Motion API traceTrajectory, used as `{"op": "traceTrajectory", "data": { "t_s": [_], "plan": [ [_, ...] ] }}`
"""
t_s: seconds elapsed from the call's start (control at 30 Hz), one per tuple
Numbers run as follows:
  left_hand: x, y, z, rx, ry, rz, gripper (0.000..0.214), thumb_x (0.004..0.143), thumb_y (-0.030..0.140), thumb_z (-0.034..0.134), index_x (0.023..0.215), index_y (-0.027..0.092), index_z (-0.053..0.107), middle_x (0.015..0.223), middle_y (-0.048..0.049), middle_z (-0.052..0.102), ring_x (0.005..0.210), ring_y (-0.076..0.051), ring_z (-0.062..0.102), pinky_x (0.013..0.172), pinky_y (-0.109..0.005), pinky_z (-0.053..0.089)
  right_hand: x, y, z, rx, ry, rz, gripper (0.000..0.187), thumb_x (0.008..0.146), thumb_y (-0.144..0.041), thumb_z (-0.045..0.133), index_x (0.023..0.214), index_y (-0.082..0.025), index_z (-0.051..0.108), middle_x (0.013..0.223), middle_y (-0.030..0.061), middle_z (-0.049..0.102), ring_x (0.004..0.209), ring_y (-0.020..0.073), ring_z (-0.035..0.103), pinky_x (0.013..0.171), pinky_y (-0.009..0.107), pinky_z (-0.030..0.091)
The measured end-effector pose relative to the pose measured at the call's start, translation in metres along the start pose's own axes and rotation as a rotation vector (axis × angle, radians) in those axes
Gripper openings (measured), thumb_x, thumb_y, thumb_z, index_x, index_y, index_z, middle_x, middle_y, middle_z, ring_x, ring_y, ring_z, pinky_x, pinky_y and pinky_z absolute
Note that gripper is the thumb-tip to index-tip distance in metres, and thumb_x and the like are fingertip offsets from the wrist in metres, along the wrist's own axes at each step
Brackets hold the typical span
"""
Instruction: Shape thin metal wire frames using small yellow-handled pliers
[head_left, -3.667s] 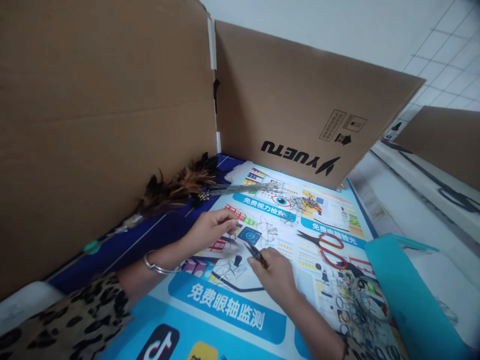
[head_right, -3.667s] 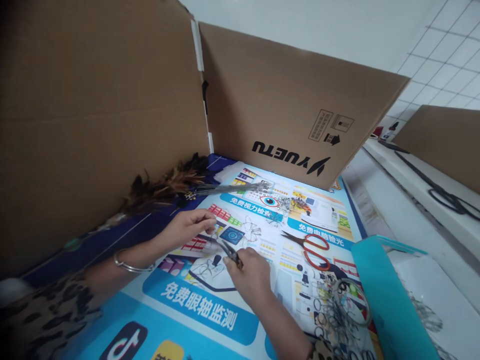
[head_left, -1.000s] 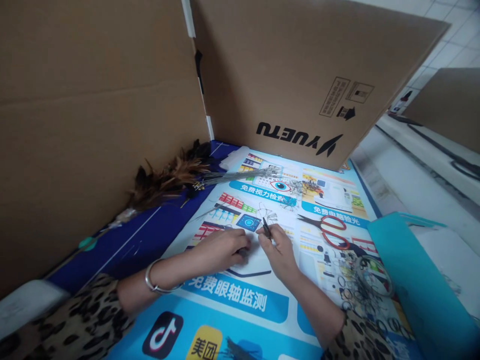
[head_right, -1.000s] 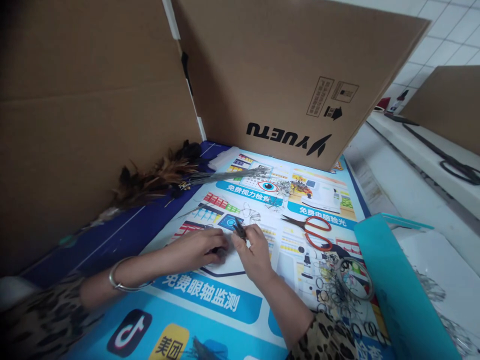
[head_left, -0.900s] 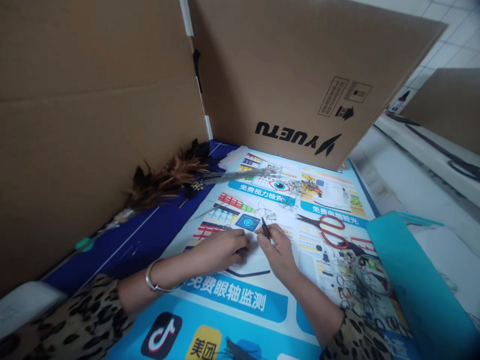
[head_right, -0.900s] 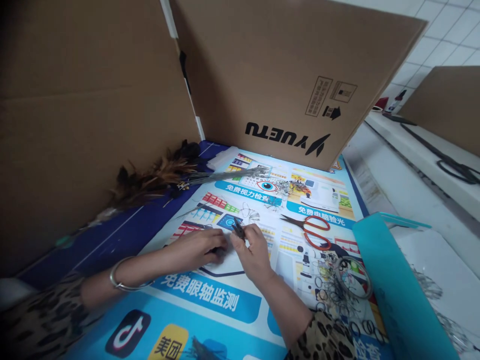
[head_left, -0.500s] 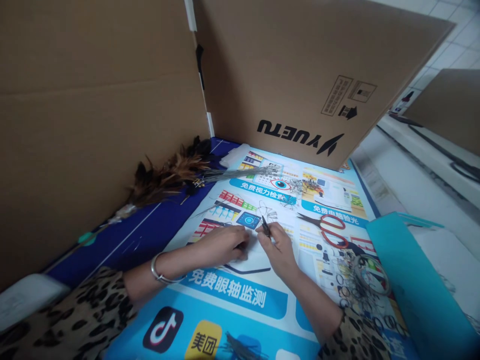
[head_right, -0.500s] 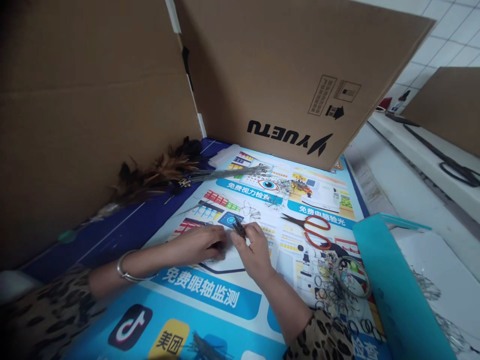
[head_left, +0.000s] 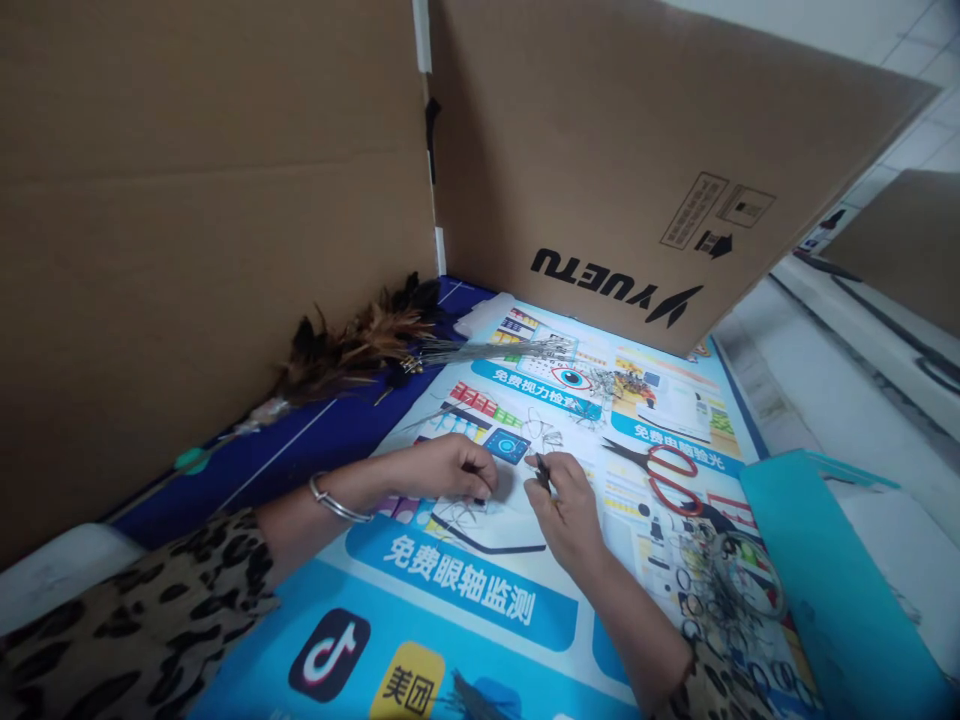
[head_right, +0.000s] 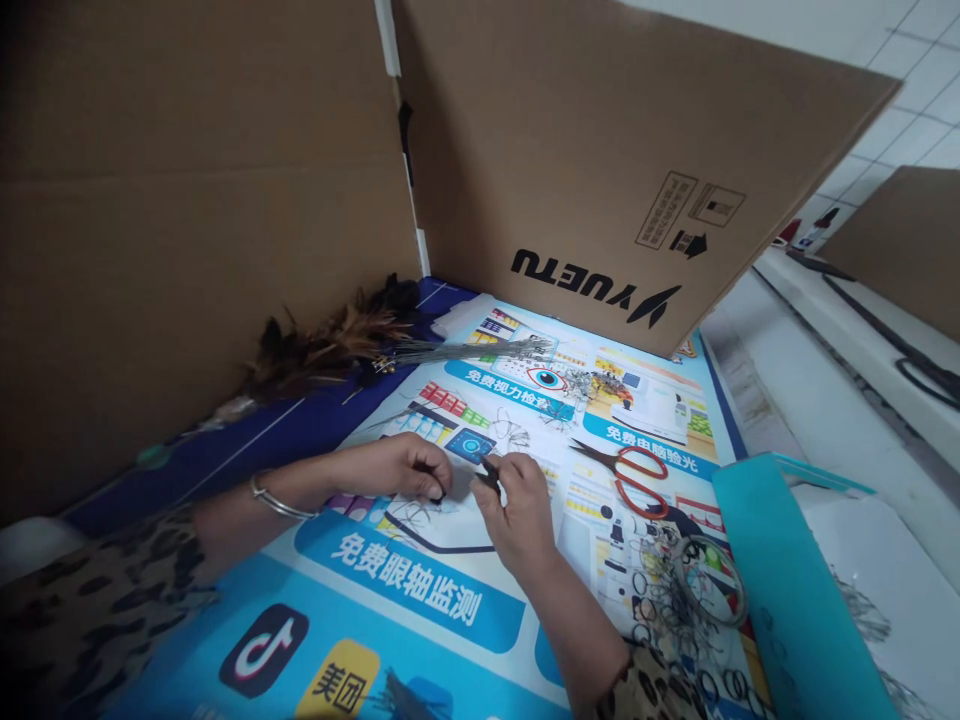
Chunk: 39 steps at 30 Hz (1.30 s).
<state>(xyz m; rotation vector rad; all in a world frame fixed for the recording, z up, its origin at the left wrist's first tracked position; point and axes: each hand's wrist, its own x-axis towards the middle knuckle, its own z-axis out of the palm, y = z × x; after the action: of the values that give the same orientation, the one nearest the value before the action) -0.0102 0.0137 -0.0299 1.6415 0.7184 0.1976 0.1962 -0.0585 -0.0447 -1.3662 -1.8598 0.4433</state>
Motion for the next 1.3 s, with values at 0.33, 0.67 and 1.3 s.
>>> {"op": "traceTrajectory", "data": {
  "t_s": [0.33,0.67,1.3],
  "plan": [
    [-0.003,0.0,-0.007,-0.152,0.112,-0.007,0.023,0.076,0.039,0.055,0.075,0.016,0.053,0.06,0.0011,0.062,0.046,-0.008,0.051,0.038,-0.017,0.03,0.003,0.006,-0.011,-0.602,-0.104,-0.197,0.031,0.08,-0.043,0.053,0.1,-0.022,0.062,0.08,0.0082,0.049,0.078,0.0223,0.043,0.07,0.036,0.035],
    [-0.002,-0.001,-0.004,-0.305,0.061,-0.012,0.031,0.071,0.046,0.06,0.074,0.015,0.055,0.065,-0.0012,0.066,0.048,-0.011,0.059,0.035,-0.016,0.033,0.0,0.007,-0.013,-0.818,0.009,-0.412,0.03,0.079,-0.043,0.054,0.102,-0.024,0.059,0.075,0.0052,0.048,0.073,0.02,0.039,0.066,0.035,0.028],
    [-0.003,0.001,-0.002,-0.341,0.041,-0.038,0.025,0.073,0.041,0.059,0.07,0.016,0.056,0.061,0.0005,0.065,0.046,-0.009,0.058,0.035,-0.016,0.031,-0.001,0.006,-0.013,-0.854,0.018,-0.475,0.027,0.081,-0.042,0.053,0.1,-0.024,0.059,0.072,0.0035,0.046,0.071,0.0181,0.038,0.064,0.034,0.026]
  ]
}}
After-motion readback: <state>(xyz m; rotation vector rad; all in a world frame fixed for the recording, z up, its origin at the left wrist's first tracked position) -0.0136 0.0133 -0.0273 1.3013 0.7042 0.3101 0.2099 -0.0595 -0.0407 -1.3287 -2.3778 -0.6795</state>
